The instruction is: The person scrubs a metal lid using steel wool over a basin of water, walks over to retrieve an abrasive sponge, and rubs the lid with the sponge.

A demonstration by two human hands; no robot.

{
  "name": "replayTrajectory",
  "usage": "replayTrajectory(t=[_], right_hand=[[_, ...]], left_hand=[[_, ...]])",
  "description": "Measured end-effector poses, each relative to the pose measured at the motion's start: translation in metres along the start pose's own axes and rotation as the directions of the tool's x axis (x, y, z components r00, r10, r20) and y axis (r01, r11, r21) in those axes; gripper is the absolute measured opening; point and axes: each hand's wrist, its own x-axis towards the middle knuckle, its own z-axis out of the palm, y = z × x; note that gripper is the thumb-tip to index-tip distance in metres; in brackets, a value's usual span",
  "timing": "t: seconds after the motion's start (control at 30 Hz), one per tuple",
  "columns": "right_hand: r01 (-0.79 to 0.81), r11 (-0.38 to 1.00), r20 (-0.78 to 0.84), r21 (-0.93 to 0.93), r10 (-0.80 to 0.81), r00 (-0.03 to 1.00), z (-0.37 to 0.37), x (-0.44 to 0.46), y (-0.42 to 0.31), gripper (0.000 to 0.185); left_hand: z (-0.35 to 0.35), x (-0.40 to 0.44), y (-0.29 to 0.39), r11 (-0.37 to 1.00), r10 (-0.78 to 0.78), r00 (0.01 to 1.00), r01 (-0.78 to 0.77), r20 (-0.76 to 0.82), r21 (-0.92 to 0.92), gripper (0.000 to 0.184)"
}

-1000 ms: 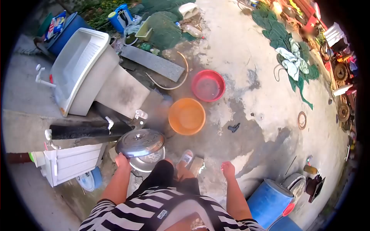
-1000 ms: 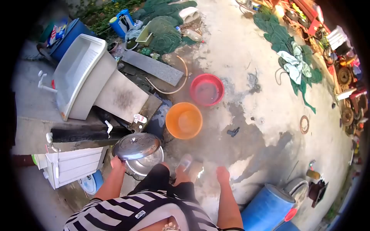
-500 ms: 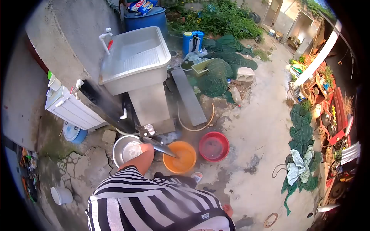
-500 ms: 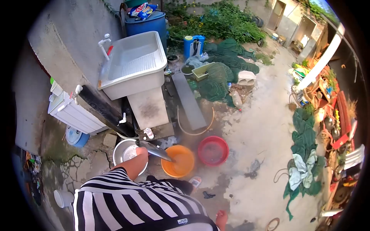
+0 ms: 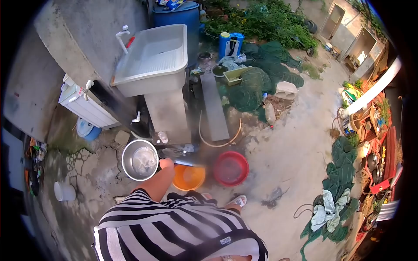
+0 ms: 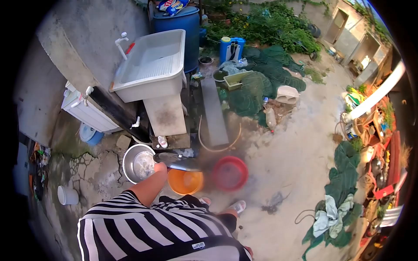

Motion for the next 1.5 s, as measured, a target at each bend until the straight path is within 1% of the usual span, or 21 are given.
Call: replayTrajectory(t=[0.03,0.1,0.13,0.17,0.23,0.3,0.37,0.4,0.43,0.47,0.5,0.63,0.7,0.8,0.97,1.07,1.17,1.2,1.3,1.43,1.5], right_hand=[[-0.004,1.0,0.012,0.008,0.004,1.0,-0.012,0.014,0.002,0.019],[-0.02,1.0,0.03,0.011,0.02,0.999,-0.043,0.042,0.019,0.019],[-0.027,1.0,0.042,0.0,0.027,0.999,-0.06,0.053,0.029,0.019],[-0.036,0.999,0.056,-0.016,0.037,0.998,-0.077,0.068,0.039,0.019],[-0.012,0.995,0.098,-0.095,0.021,0.995,-0.109,0.103,0.06,0.019],[0.188,0.93,0.183,-0.315,-0.135,0.974,-0.148,0.153,0.097,0.019],[0.419,0.772,0.3,-0.477,-0.305,0.904,-0.186,0.208,0.127,0.019],[0.262,0.892,0.327,-0.367,-0.14,0.935,-0.205,0.218,0.095,0.018],[-0.032,0.998,0.327,0.046,0.015,0.945,-0.21,0.243,0.09,0.014],[-0.147,0.983,0.314,0.111,0.105,0.944,-0.228,0.27,0.082,0.012],[-0.26,0.949,0.305,0.177,0.198,0.932,-0.24,0.284,0.04,0.01],[-0.18,0.98,0.19,0.08,0.162,0.968,-0.277,0.341,-0.106,0.012],[-0.165,0.971,0.182,0.173,0.133,0.974,-0.278,0.377,-0.145,0.014],[-0.141,0.956,0.177,0.257,0.097,0.979,-0.253,0.41,-0.198,0.015],[0.009,1.0,0.419,0.019,-0.016,0.908,-0.187,0.436,-0.242,0.015],[0.087,0.993,0.474,-0.077,-0.04,0.879,-0.149,0.449,-0.278,0.013],[0.174,0.982,0.46,-0.079,-0.12,0.88,-0.106,0.473,-0.334,0.014],[0.21,0.974,0.449,-0.09,-0.148,0.881,-0.09,0.481,-0.358,0.014],[0.263,0.962,0.456,-0.074,-0.201,0.867,-0.035,0.504,-0.445,0.014],[0.24,0.952,0.447,-0.191,-0.133,0.885,0.057,0.519,-0.57,0.014],[0.345,0.88,0.519,-0.327,-0.137,0.844,0.105,0.526,-0.623,0.015]], left_hand=[[0.002,-0.019,0.002,0.989,-0.019,0.999,0.015,-0.029,-0.146,0.041],[-0.006,-0.029,-0.001,0.998,-0.02,0.999,0.017,-0.047,-0.065,0.04],[-0.007,-0.024,-0.011,0.985,0.0,0.996,-0.015,-0.084,-0.174,0.041],[-0.007,-0.032,-0.008,0.997,-0.019,0.984,0.004,-0.18,-0.081,0.041],[-0.001,-0.072,0.007,0.974,-0.047,0.956,-0.02,-0.29,-0.225,0.039],[0.007,-0.114,0.025,0.98,-0.033,0.93,-0.042,-0.366,-0.195,0.033],[0.014,-0.128,0.027,0.982,0.038,0.899,-0.115,-0.436,-0.152,0.029],[0.01,-0.132,0.021,0.982,0.065,0.88,-0.14,-0.471,-0.127,0.028],[0.015,-0.147,0.019,0.98,0.088,0.859,-0.167,-0.505,-0.113,0.026],[0.024,-0.158,0.02,0.943,0.036,0.828,-0.214,-0.559,-0.255,0.024],[0.029,-0.163,0.021,0.933,0.051,0.844,-0.231,-0.533,-0.276,0.026],[0.021,-0.19,0.026,0.879,0.044,0.867,-0.27,-0.497,-0.393,0.03],[0.027,-0.212,0.043,0.825,0.018,0.844,-0.316,-0.536,-0.469,0.03],[0.034,-0.236,0.076,0.759,0.028,0.85,-0.361,-0.526,-0.542,0.034],[0.056,-0.232,0.115,0.666,0.053,0.874,-0.392,-0.483,-0.635,0.027],[0.092,-0.213,0.147,0.631,0.074,0.916,-0.349,-0.394,-0.693,0.025],[0.172,-0.206,0.191,0.732,0.147,0.936,-0.32,-0.319,-0.601,0.017],[0.183,-0.168,0.188,0.776,0.227,0.952,-0.303,-0.204,-0.553,0.012],[0.295,-0.154,0.241,0.821,0.287,0.956,-0.275,-0.056,-0.501,0.013],[0.424,-0.104,0.318,0.927,0.193,0.978,-0.157,0.076,-0.34,0.014],[0.461,-0.055,0.338,0.978,0.156,0.97,-0.126,0.184,-0.167,0.016]])
